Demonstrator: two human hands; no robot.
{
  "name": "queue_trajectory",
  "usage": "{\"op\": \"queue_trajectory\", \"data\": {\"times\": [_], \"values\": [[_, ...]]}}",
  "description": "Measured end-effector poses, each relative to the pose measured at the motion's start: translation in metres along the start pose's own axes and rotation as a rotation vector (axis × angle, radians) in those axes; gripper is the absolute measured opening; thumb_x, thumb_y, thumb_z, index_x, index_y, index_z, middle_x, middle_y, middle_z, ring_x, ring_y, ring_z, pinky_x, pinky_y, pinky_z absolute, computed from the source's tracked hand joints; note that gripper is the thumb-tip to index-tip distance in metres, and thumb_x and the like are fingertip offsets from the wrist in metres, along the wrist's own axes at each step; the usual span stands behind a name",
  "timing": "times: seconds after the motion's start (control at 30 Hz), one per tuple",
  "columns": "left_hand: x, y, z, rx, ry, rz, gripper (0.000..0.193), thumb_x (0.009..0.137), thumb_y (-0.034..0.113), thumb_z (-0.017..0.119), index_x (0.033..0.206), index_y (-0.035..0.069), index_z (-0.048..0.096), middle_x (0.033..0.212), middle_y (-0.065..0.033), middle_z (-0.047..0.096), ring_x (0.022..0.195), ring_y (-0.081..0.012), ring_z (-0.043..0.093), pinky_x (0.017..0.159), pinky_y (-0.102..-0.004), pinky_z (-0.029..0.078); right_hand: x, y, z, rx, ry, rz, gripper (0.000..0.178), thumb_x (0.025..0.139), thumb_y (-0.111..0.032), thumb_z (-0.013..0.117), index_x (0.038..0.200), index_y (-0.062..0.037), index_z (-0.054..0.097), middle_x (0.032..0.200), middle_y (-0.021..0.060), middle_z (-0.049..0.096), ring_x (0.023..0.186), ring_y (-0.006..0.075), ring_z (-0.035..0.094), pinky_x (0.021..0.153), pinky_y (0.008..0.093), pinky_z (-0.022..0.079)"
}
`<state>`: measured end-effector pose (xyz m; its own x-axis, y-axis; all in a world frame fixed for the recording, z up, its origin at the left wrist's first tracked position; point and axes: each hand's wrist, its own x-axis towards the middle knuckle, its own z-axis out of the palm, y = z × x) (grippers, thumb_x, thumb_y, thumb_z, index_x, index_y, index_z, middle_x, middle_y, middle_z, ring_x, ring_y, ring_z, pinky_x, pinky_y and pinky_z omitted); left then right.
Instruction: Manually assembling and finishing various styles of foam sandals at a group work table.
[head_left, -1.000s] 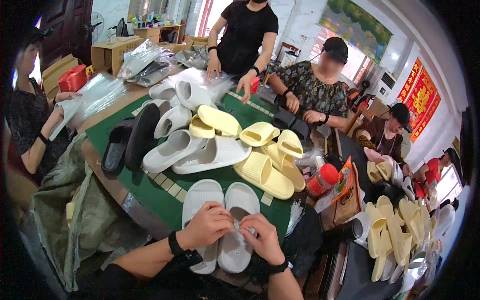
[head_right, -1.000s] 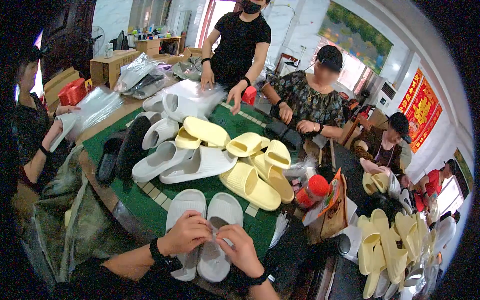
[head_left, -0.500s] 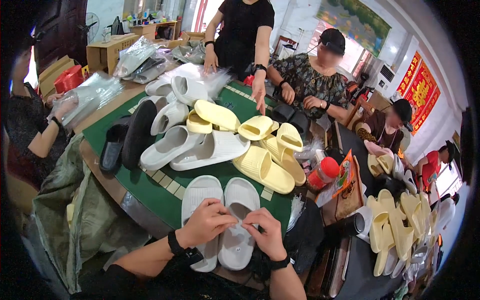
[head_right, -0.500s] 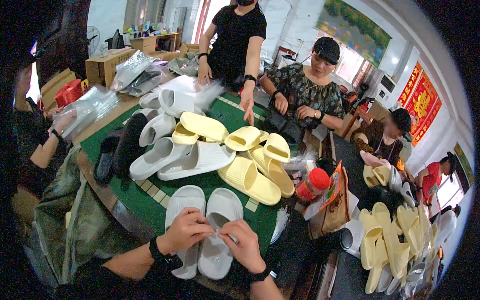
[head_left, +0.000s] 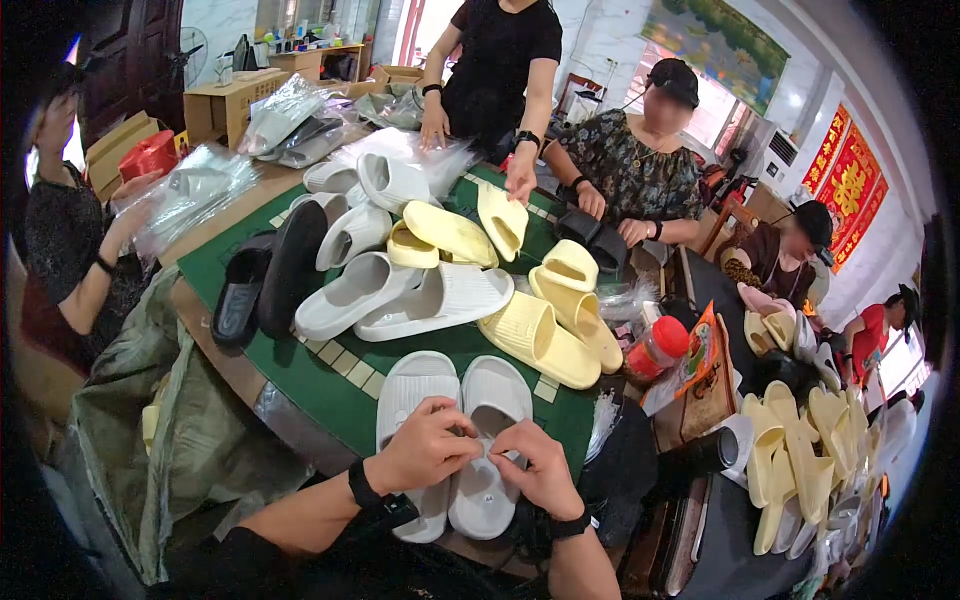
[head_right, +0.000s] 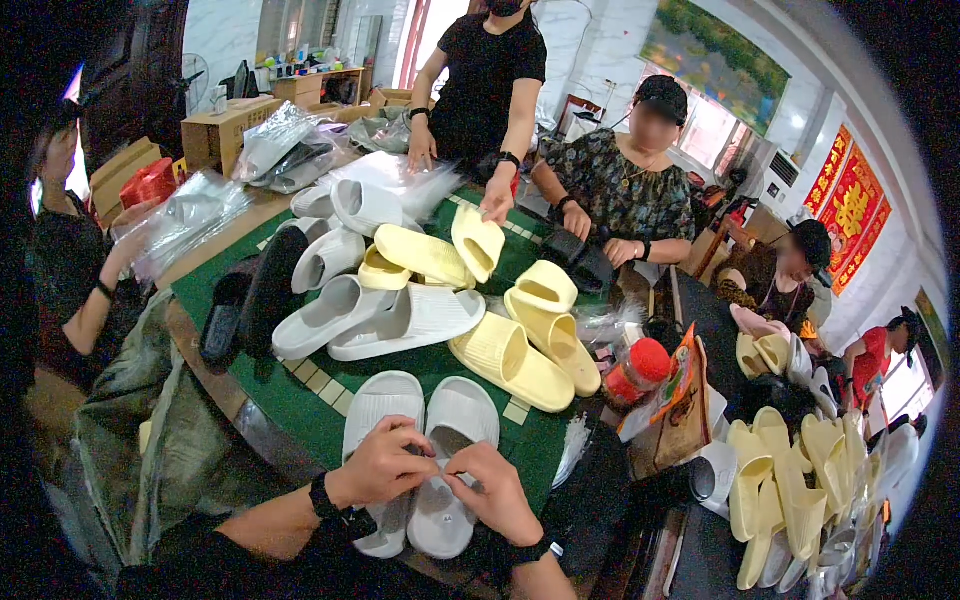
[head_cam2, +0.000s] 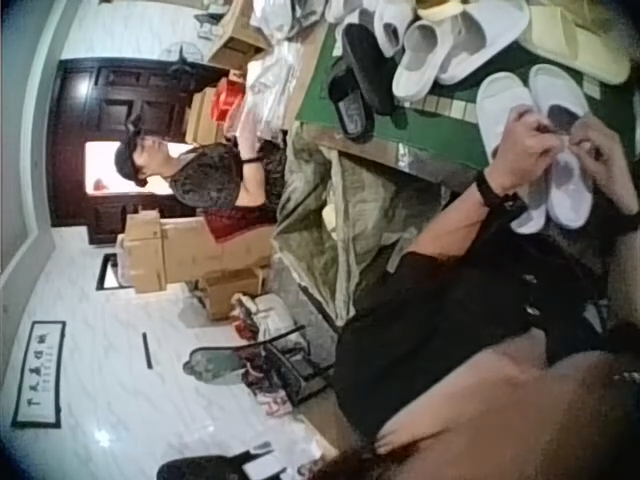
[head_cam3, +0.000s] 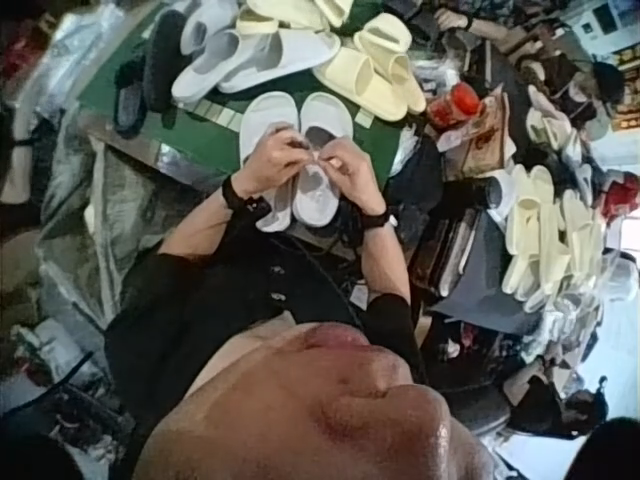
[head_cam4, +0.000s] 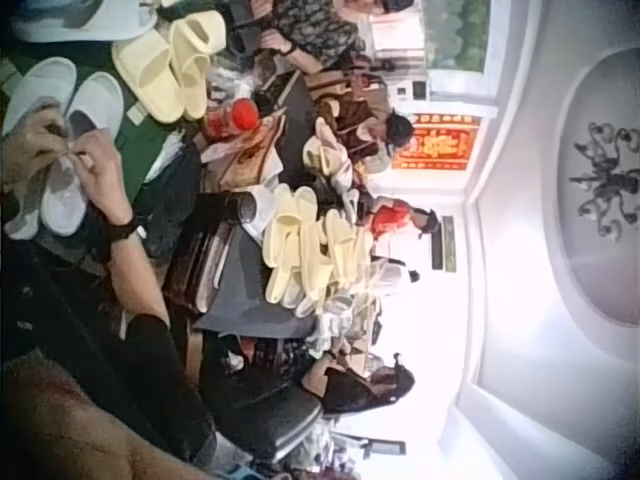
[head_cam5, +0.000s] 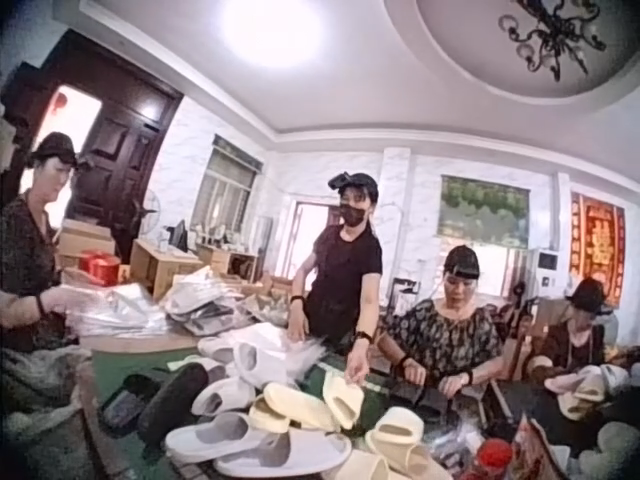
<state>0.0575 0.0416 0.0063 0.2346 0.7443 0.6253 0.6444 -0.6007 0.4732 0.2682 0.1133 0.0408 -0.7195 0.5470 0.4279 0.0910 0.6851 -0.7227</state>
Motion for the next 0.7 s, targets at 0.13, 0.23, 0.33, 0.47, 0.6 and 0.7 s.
{"op": "queue_trajectory", "data": {"times": [0.13,0.23,0.33,0.47,0.6,0.7], "values": [[-0.001,-0.001,0.001,0.022,-0.012,0.01,0.009,0.08,0.012,0.071,0.088,0.015,0.071,0.092,0.0003,0.065,0.097,-0.0183,0.061,0.102,-0.0449,0.04,-0.001,0.003,0.002,0.022,-0.03,0.014,0.016,0.078,0.002,0.074,0.09,-0.0029,0.066,0.09,0.0105,0.065,0.087,0.0284,0.063,0.077,0.0364,0.051],[-0.001,0.0,0.001,0.029,-0.023,0.009,0.009,0.08,0.012,0.071,0.088,0.015,0.071,0.093,0.0,0.064,0.098,-0.0183,0.061,0.102,-0.0448,0.04,0.0,0.007,0.001,0.001,-0.039,0.041,0.016,0.078,0.001,0.074,0.091,-0.0025,0.066,0.091,0.0103,0.065,0.088,0.0284,0.063,0.077,0.0365,0.051],[-0.002,0.001,0.0,0.05,-0.027,0.022,0.01,0.08,0.012,0.071,0.09,0.016,0.072,0.093,-0.0001,0.064,0.098,-0.0182,0.061,0.102,-0.0446,0.04,-0.006,0.007,0.004,0.016,-0.056,0.071,0.017,0.078,0.001,0.074,0.093,-0.0023,0.066,0.094,0.0104,0.066,0.09,0.0282,0.063,0.079,0.036,0.052],[-0.009,-0.003,0.003,0.027,0.017,-0.046,0.012,0.078,0.012,0.072,0.09,0.016,0.071,0.092,0.0005,0.064,0.097,-0.0183,0.061,0.1,-0.0433,0.04,0.003,-0.004,0.003,0.089,0.033,0.078,0.024,0.08,-0.001,0.075,0.102,-0.0024,0.068,0.1,0.0111,0.067,0.093,0.0263,0.064,0.083,0.0353,0.052],[-0.002,-0.004,0.009,0.046,-0.054,-0.002,0.017,0.076,0.015,0.076,0.092,0.019,0.072,0.093,0.0013,0.066,0.097,-0.0186,0.062,0.1,-0.0409,0.041,-0.003,0.003,-0.01,0.408,0.377,0.038,0.068,0.078,-0.022,0.083,0.135,-0.0041,0.05,0.121,0.0119,0.06,0.104,0.0207,0.059,0.091,0.0328,0.049],[0.001,0.0,0.001,0.067,-0.069,0.002,0.016,0.077,0.016,0.075,0.093,0.018,0.072,0.093,-0.0001,0.066,0.096,-0.0187,0.063,0.099,-0.0419,0.042,0.003,-0.01,-0.014,0.443,0.566,0.005,0.065,0.083,-0.017,0.078,0.137,-0.002,0.046,0.121,0.0131,0.059,0.106,0.0217,0.058,0.093,0.0348,0.047]]}}
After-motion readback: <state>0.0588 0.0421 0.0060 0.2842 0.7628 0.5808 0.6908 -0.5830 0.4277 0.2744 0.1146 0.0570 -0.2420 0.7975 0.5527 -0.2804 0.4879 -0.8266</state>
